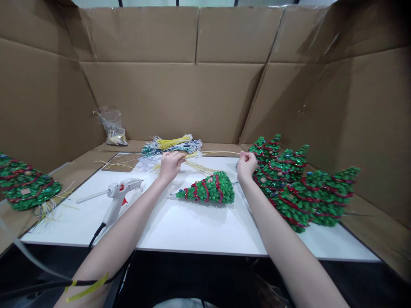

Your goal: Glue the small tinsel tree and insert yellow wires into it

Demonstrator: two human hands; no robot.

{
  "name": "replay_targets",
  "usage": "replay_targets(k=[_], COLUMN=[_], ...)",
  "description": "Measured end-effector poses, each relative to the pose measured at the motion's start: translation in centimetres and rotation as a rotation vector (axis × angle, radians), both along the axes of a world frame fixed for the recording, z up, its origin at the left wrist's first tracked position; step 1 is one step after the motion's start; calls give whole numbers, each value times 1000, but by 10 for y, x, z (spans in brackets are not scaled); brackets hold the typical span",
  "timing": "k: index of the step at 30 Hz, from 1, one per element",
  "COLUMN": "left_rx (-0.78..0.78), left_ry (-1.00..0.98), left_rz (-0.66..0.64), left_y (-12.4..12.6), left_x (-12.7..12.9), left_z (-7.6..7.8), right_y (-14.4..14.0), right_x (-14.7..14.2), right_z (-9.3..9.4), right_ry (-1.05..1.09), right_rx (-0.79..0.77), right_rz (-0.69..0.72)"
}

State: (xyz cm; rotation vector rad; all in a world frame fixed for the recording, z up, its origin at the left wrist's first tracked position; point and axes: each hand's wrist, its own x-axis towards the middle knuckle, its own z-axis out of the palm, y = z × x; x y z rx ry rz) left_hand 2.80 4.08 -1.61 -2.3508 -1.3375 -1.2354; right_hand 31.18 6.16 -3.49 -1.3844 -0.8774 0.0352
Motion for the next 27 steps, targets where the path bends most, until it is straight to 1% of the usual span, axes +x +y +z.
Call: replay_targets(k=[2,4,6,9,11,14,20,23,27], left_rx=[-6,-5,13,42,42,26,16,57,131], left_ry=[-28,-67,-99,-123,-128,-135,-156,-185,-230], left_rz=[36,55,62,75,79,79,59,47,46], left_y=[0,1,0,-1,-1,-1,0,-2,-3], left_x=[-1,-2,-2,-1,-1,-2,-4,-5,-6], left_z=[1,2,3,6,7,8,10,16,28], right_y=[1,2,4,4,3,-1,-8,-8,-10], right_x=[3,4,3,-2,-5,-7,-7,-8,-11], right_z=[0,-1,-4,-9,-12,-13,-7,-5,-3], right_ry=[35,41,-22,-183,-267,-370,-585,-658,-703], right_rx=[31,26,-61,-253,-353,-480,-631,-694,-729], right_rz=[-65,-56,38,239,353,456,527,557,528])
